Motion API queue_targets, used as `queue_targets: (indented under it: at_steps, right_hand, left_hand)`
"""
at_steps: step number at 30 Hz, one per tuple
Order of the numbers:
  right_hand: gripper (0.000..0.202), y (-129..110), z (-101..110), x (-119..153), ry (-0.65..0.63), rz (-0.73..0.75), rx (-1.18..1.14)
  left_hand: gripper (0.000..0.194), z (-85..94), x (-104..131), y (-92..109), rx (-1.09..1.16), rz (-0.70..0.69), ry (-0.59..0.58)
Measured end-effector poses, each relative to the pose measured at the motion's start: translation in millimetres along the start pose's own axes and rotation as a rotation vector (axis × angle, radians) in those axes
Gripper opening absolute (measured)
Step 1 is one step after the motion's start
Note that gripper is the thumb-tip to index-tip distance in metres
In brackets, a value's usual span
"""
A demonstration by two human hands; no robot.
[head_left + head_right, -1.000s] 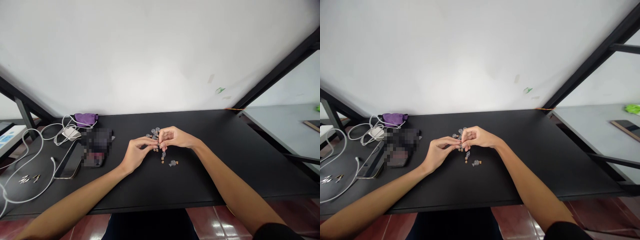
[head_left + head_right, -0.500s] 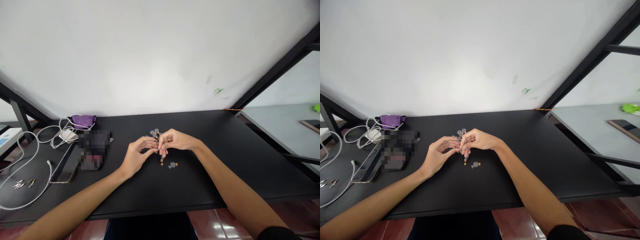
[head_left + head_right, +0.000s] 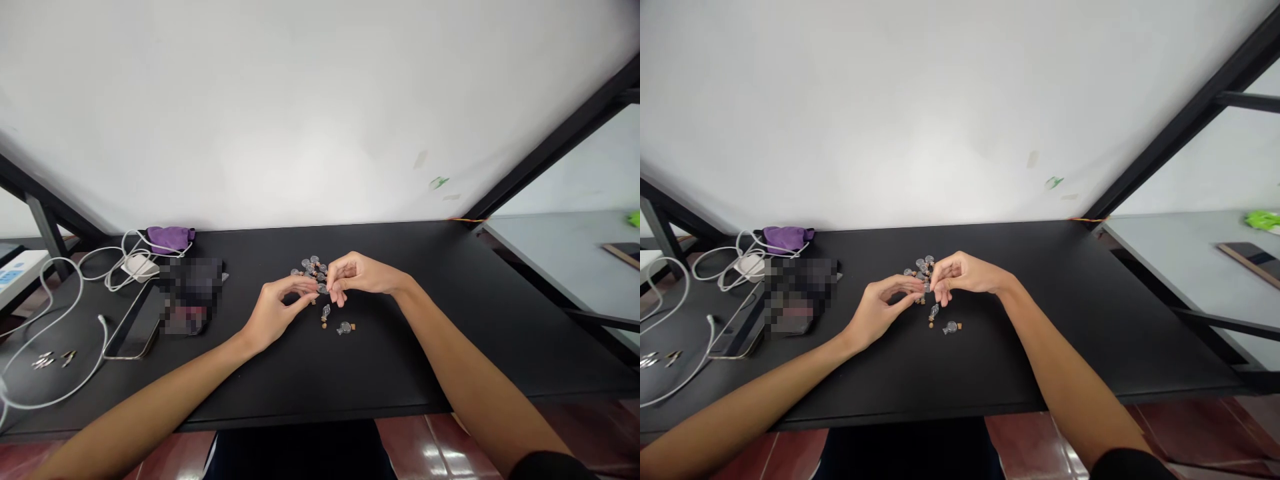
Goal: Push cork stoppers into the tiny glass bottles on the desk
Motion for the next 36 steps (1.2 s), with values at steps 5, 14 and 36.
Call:
queue_targets:
  at_steps: [5,14,36]
  right_hand:
    - [0.025,3.2,-2.5,-2.7,-0.019,-0.034,-0.003]
    - [0.025,7.0,-9.3,-6.3,-0.022,-0.078,0.007]
    - [0.036,11.3,3.2,-3.8,0.089,-0.272,0.253]
  left_hand:
    - [0.015,0.2,2.0,-1.6,-0.024,0.024,-0.006]
    - [0.019,-2.6,2.7,-9.6,0.083,0.123,0.001]
    - [0.029,-5.7,13.8,15.1,-0.610,-0.575,-0.313]
Point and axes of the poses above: each hand's wrist, its own x-axis away from the middle knuckle, its own z-axis out of the back of the hand, y = z × x, the point moved 3 cm from there along -x, towards the middle knuckle, and after that the axes turned 15 degrees about -x, right-handed, at the moved point
